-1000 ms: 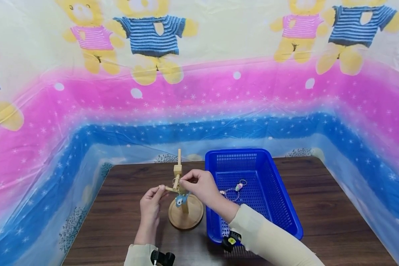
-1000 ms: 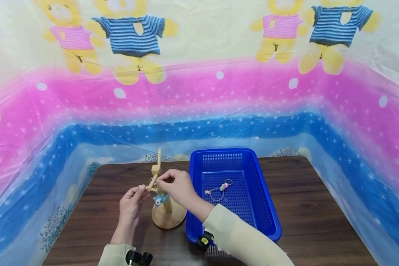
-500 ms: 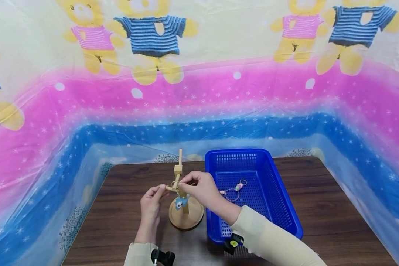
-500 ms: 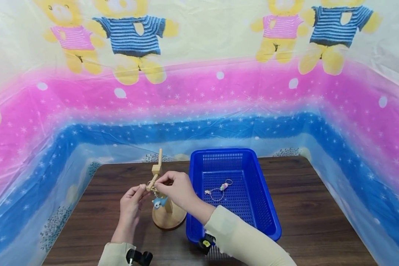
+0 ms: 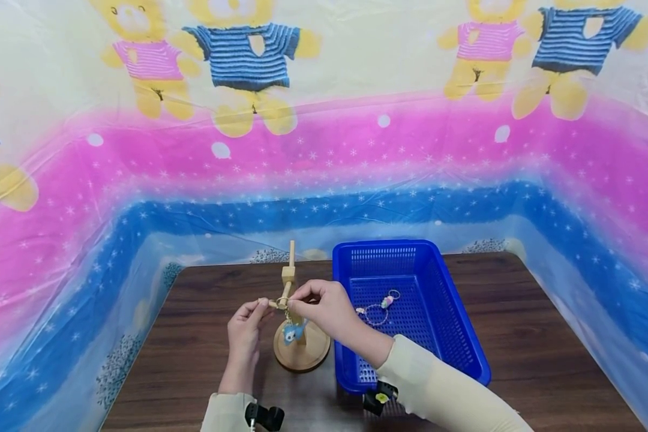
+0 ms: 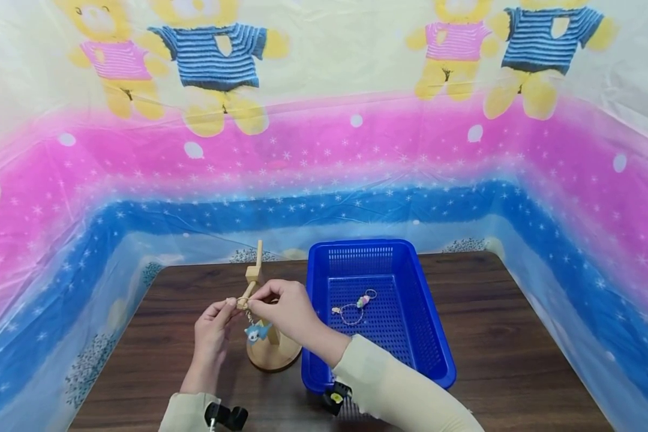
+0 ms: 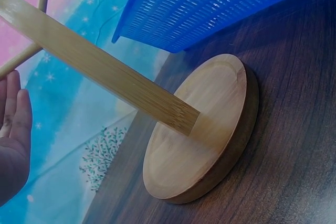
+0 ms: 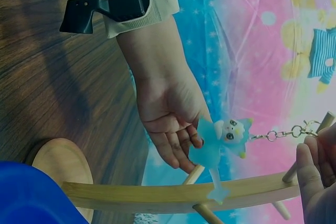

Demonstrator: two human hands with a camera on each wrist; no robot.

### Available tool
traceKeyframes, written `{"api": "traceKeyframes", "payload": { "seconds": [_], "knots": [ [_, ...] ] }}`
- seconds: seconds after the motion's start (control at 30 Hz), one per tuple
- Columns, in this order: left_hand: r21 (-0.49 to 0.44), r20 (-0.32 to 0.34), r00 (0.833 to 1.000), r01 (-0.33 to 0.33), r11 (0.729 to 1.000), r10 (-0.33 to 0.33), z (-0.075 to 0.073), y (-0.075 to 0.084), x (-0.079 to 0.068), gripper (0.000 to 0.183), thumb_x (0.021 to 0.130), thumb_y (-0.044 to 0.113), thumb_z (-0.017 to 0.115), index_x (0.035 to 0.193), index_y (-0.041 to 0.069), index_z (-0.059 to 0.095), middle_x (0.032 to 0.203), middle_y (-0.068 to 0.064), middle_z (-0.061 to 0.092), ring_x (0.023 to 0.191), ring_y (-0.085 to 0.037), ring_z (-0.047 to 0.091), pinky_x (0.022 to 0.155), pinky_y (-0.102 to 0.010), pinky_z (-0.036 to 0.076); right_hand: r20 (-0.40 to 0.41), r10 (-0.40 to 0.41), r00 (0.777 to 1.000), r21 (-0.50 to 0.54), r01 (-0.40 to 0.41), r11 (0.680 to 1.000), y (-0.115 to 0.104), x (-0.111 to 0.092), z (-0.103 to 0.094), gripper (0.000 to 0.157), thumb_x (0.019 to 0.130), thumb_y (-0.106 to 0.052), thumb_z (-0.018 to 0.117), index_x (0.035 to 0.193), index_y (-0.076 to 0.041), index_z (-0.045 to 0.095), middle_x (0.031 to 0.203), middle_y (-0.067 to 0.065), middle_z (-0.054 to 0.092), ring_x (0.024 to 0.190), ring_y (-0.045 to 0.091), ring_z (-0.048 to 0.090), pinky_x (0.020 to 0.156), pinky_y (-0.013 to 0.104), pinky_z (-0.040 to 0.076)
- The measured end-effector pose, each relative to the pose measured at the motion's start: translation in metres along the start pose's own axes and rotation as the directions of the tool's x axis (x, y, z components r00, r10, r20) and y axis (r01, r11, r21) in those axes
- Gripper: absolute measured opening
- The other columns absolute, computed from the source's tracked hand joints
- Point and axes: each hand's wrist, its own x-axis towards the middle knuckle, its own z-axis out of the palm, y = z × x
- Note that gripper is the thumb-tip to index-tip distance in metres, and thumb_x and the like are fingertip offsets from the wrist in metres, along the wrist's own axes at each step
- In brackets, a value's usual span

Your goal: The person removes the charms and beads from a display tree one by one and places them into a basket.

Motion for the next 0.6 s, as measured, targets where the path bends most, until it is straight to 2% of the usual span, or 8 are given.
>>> {"api": "traceKeyframes", "payload": {
  "seconds": [0.23,0.47,0.6],
  "knots": [
    [-0.017,0.008,1.000,-0.008,1.000,0.008,-0.0008,-0.0012,0.0012,0.026,0.096,-0.004,0.066,0.077,0.013,0.069,0.076,0.007,0.076,0.069,-0.003,0.075,0.071,-0.017,0.065,0.007,-0.004,1.000,0.000,0.004,1.000,-0.0022,-0.0024,-0.0011,0.010,0.091,-0.008,0.073,0.091,0.002,0.076,0.095,0.022,0.076,0.072,0.000,0.062,0.064,0.015,0.056],
    [0.039,-0.001,1.000,0.004,0.999,-0.004,0.0000,0.0000,0.0004,0.034,0.099,-0.006,0.059,0.075,0.016,0.068,0.075,0.009,0.075,0.071,-0.002,0.074,0.075,-0.018,0.065,0.015,-0.013,1.000,0.002,0.013,1.000,-0.0063,-0.0049,-0.0016,0.010,0.091,-0.007,0.073,0.091,0.002,0.076,0.095,0.022,0.077,0.071,0.000,0.062,0.062,0.015,0.055],
    [0.032,-0.003,1.000,0.003,0.999,-0.003,0.0005,0.0005,0.0002,0.034,0.099,-0.007,0.059,0.074,0.016,0.068,0.075,0.008,0.075,0.070,-0.002,0.074,0.074,-0.018,0.065,0.025,-0.014,1.000,0.005,0.014,1.000,-0.0081,-0.0061,-0.0014,0.010,0.091,-0.007,0.074,0.090,0.002,0.076,0.095,0.022,0.077,0.070,0.000,0.062,0.061,0.015,0.055]
  ]
}}
